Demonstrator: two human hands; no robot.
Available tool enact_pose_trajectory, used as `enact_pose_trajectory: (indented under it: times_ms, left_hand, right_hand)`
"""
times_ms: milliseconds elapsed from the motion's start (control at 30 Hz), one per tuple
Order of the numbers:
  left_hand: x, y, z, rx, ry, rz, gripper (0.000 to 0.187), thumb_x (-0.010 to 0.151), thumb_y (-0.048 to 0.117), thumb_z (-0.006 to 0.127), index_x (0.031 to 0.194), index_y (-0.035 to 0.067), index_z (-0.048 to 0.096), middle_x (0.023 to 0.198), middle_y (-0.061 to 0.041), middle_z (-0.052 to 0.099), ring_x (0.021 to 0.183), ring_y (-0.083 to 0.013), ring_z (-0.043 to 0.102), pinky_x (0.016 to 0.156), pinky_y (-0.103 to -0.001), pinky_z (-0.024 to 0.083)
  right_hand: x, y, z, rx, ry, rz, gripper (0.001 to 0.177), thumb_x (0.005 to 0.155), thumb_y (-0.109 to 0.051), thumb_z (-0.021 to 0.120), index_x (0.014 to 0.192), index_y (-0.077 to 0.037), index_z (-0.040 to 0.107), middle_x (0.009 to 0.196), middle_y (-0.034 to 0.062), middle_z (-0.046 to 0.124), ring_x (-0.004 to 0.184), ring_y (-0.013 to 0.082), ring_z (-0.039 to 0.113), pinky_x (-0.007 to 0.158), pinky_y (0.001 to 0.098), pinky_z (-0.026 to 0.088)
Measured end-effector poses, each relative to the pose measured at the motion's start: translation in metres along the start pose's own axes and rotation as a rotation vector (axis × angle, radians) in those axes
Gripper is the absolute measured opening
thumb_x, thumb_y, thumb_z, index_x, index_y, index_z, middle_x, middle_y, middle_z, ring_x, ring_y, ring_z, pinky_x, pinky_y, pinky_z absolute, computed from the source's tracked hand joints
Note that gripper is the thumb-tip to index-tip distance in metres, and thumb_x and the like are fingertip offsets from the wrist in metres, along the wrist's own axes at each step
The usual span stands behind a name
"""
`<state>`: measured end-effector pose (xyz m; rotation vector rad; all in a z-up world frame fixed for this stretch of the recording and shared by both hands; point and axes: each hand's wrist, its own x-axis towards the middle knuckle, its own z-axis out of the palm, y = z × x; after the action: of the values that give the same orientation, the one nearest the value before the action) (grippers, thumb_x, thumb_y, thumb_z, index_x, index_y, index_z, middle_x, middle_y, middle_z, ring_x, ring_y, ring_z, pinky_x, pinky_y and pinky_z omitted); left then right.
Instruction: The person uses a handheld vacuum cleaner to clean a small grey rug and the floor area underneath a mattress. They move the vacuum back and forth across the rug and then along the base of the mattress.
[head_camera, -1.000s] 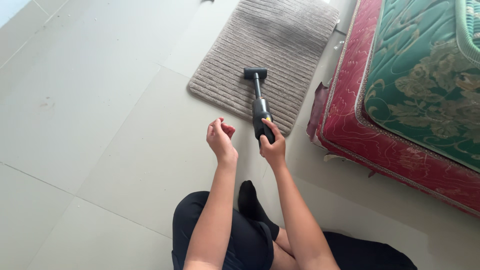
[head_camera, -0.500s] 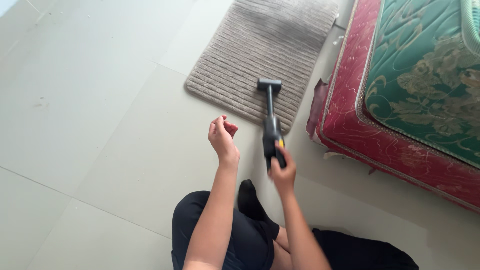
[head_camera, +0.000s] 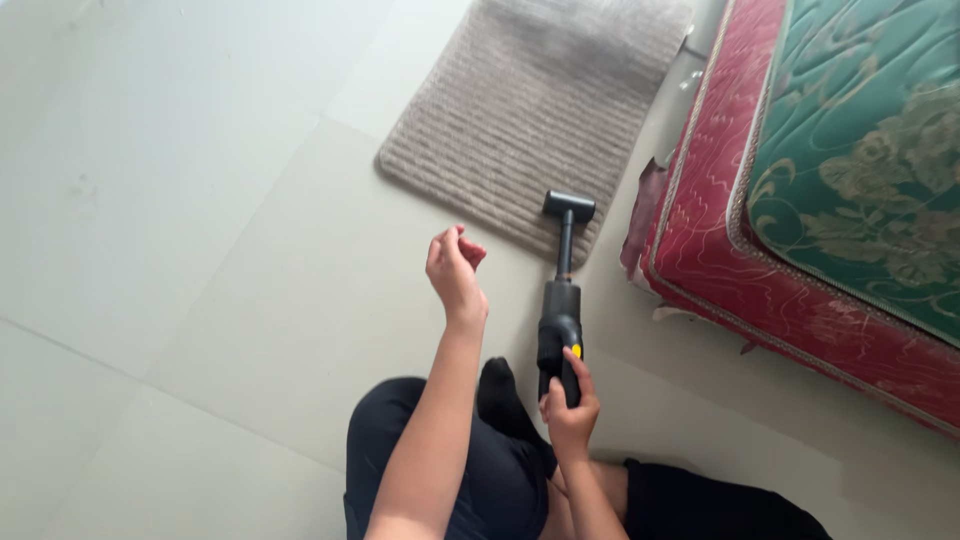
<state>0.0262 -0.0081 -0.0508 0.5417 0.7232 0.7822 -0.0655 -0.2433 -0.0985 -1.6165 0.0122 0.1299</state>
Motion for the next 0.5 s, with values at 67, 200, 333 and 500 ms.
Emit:
enact_pose_trajectory:
  times_ms: [67, 200, 333, 500]
  left_hand:
    - [-0.003, -0.002, -0.001, -0.005, 0.019, -0.027, 0.017, 0.101, 0.020, 0.057, 0.099, 0.004, 0.065, 0.072, 0.000, 0.056, 0.062, -0.0107, 0.058, 0.063, -0.028, 0.053]
    - [-0.001, 0.000, -0.001, 0.005, 0.035, -0.033, 0.018, 0.101, 0.020, 0.056, 0.098, 0.004, 0.065, 0.072, 0.000, 0.056, 0.062, -0.0102, 0.057, 0.064, -0.027, 0.054]
    - [0.002, 0.002, -0.003, -0.016, 0.057, -0.025, 0.015, 0.099, 0.019, 0.058, 0.098, 0.005, 0.064, 0.072, 0.000, 0.055, 0.062, -0.0105, 0.057, 0.063, -0.028, 0.054]
    - [-0.002, -0.001, 0.001, 0.004, 0.036, -0.039, 0.016, 0.100, 0.020, 0.057, 0.098, 0.005, 0.064, 0.072, 0.001, 0.055, 0.062, -0.0101, 0.058, 0.063, -0.028, 0.053]
  right_hand:
    - [0.018, -0.005, 0.008, 0.038, 0.014, 0.009, 0.047, 0.090, 0.001, 0.057, 0.135, -0.009, 0.062, 0.073, 0.0076, 0.060, 0.045, 0.0107, 0.053, 0.040, 0.0267, 0.044]
    - [0.106, -0.036, 0.030, 0.034, -0.071, -0.083, 0.045, 0.091, 0.000, 0.057, 0.135, -0.009, 0.061, 0.078, 0.0065, 0.063, 0.043, 0.0099, 0.052, 0.039, 0.0268, 0.043]
    - [0.149, -0.061, 0.040, 0.023, -0.081, -0.059, 0.049, 0.091, 0.000, 0.056, 0.139, -0.010, 0.063, 0.072, 0.0100, 0.058, 0.041, 0.0100, 0.049, 0.039, 0.0277, 0.042]
    - [0.080, -0.030, 0.009, -0.038, -0.074, -0.136, 0.042, 0.092, 0.000, 0.057, 0.133, -0.008, 0.063, 0.093, 0.0057, 0.068, 0.046, 0.0082, 0.053, 0.041, 0.0258, 0.043]
